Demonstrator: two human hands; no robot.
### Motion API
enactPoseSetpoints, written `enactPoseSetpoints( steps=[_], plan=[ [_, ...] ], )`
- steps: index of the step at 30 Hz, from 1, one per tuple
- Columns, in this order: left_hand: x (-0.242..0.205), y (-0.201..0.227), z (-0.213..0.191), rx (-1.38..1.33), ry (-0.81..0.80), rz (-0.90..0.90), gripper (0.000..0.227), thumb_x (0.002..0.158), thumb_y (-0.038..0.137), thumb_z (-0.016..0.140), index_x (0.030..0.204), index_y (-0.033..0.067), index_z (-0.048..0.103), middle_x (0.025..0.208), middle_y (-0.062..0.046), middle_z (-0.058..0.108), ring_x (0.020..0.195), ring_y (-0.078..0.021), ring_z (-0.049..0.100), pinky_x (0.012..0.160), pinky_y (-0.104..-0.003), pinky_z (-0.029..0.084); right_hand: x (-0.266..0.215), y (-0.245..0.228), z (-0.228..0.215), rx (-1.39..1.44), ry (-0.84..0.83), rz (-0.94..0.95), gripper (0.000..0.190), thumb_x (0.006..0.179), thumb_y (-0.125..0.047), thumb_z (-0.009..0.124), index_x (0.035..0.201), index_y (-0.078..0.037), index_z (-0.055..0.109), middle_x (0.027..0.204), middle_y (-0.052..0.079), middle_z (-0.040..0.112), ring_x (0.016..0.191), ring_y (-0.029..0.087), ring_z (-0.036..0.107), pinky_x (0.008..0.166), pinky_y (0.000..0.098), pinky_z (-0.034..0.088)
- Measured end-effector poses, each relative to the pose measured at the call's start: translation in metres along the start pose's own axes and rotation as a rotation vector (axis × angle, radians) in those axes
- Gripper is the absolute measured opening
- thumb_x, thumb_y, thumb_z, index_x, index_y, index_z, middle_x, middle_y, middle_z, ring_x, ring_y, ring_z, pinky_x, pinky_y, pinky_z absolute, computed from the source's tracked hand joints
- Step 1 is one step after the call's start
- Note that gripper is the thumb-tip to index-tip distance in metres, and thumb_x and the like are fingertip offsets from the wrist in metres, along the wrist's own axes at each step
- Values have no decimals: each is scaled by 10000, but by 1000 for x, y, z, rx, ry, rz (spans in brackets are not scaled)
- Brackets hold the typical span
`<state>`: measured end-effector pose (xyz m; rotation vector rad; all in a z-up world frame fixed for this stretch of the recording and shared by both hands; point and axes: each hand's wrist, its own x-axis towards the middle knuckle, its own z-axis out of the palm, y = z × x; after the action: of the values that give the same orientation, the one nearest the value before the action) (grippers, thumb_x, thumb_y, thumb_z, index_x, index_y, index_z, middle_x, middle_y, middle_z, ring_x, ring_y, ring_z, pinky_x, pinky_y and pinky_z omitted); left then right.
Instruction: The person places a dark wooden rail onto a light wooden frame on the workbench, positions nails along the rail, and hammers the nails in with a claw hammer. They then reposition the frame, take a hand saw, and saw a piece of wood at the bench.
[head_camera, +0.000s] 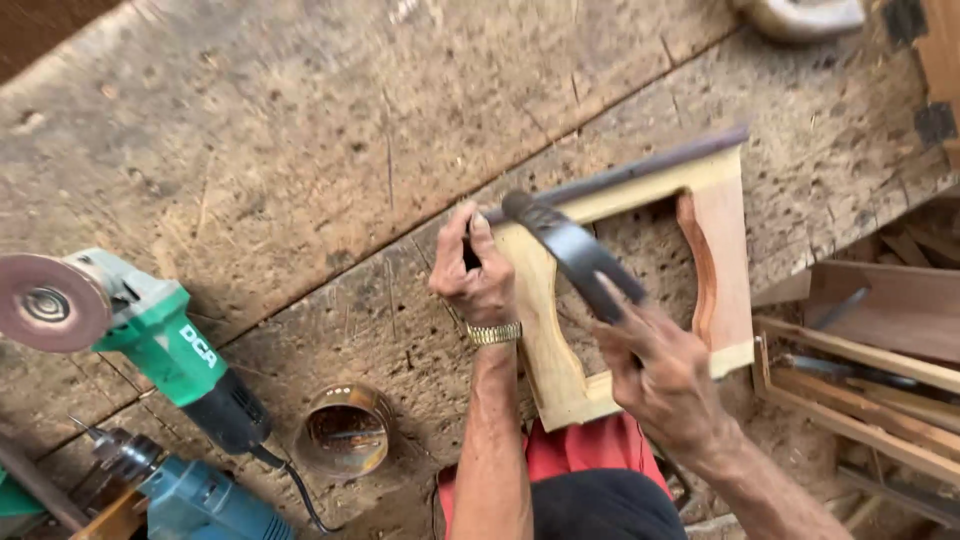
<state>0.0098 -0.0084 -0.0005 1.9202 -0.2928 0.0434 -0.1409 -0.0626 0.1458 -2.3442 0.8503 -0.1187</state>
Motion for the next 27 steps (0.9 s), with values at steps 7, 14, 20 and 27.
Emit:
enactPoseSetpoints(
  steps=[7, 14, 20, 27],
  plan=[
    [-7, -6, 0, 30, -9, -18, 128, 1036, 120, 657, 1135, 72, 722, 1021, -89, 772, 880, -194, 757, 783, -317, 618, 1, 25, 30, -56, -131, 71, 366, 960, -41, 657, 1325, -50, 636, 1040, 192, 702, 610, 231, 662, 477, 315, 567],
    [-9, -4, -1, -26, -33, -101, 127, 1031, 105, 646, 1111, 55, 731, 977, -100, 766, 806, -188, 736, 708, -319, 602, -16, 13, 10, -6, 27, -69, 475, 949, -55, 649, 1419, -56, 579, 1042, 190, 648, 719, 210, 671, 574, 323, 561],
    [-4, -2, 1, -16, -10, -56, 136, 1027, 121, 657, 1127, 55, 723, 981, -97, 763, 829, -177, 749, 730, -295, 617, -15, 36, 30, 227, -111, 107, 494, 960, -70, 645, 1444, -161, 604, 975, 144, 694, 708, 221, 678, 528, 283, 571],
    [-8, -12, 4, -44, 32, -8, 118, 1010, 125, 663, 1086, 58, 722, 1028, -108, 758, 898, -224, 756, 824, -342, 615, -70, 69, 23, -65, 99, 72, 434, 1049, -182, 626, 1480, -168, 571, 992, 133, 711, 750, 223, 681, 634, 375, 571]
  ],
)
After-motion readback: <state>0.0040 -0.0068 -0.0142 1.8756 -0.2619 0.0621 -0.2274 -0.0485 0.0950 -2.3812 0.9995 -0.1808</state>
